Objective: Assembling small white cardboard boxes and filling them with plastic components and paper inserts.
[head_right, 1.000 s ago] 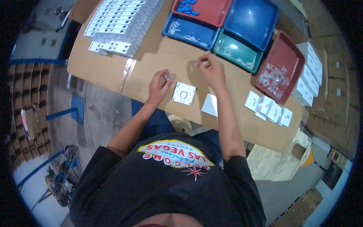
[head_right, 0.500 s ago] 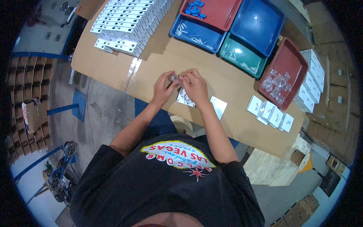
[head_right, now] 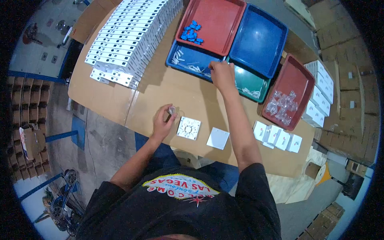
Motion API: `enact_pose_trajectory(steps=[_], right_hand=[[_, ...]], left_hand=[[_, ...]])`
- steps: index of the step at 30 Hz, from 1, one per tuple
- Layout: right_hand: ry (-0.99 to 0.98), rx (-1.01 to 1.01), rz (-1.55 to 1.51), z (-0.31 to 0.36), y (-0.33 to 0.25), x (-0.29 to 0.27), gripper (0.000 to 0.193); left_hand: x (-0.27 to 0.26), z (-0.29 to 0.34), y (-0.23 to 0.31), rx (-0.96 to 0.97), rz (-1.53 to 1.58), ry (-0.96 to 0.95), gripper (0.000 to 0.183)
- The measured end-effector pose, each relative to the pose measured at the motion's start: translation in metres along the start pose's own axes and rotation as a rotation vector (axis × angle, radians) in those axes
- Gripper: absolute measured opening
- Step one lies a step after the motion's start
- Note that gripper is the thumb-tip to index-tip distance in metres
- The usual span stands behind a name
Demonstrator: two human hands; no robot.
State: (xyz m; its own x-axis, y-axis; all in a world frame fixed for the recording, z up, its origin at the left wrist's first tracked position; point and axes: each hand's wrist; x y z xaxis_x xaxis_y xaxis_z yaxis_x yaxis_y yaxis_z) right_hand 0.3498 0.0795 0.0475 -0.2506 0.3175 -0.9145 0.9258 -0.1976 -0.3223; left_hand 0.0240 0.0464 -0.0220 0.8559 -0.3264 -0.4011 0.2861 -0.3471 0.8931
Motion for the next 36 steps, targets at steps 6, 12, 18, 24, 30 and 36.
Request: enact_pose_trajectory(steps=[6,12,18,24,30,36], right_hand=[[-0.252,-0.194,0.462,-0.028,0.007,0.035,0.011],[-0.212,-0.173,0.465,-0.025,0.011,0.039,0.008],[-0.249,-0.136,0.393,-0.024,0.008,0.027,0.013],[-0.082,0.018,0.051,-0.007,0.000,-0.005,0.010],[-0.177,0.256,-0.564,0.060,-0.050,0.001,0.014],[-0.309,0.278,-0.698,0.109,-0.112,0.023,0.015]], left_hand=[[-0.004,-0.004,0.006,-0.004,-0.065,-0.031,0.041],[-0.005,-0.007,0.009,0.028,-0.082,-0.037,0.041],[-0.007,-0.004,0.010,0.015,-0.065,-0.043,0.039],[-0.003,0.001,0.001,0.060,-0.107,0.012,0.040],[-0.002,-0.007,0.003,0.080,-0.064,0.014,0.041],[-0.002,-0.001,0.000,0.088,-0.095,0.003,0.044]])
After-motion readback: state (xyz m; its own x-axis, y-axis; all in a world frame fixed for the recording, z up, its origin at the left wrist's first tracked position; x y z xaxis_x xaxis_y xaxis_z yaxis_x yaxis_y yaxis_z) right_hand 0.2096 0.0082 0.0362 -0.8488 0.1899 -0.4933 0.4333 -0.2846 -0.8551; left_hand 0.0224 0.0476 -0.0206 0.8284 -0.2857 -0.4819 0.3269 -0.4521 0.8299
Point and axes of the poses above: each hand's wrist, its own z-axis away from the middle knuckle, its own x-axis out of the palm, y = z × x, and after that the axes turned 2 degrees about z, right-handed
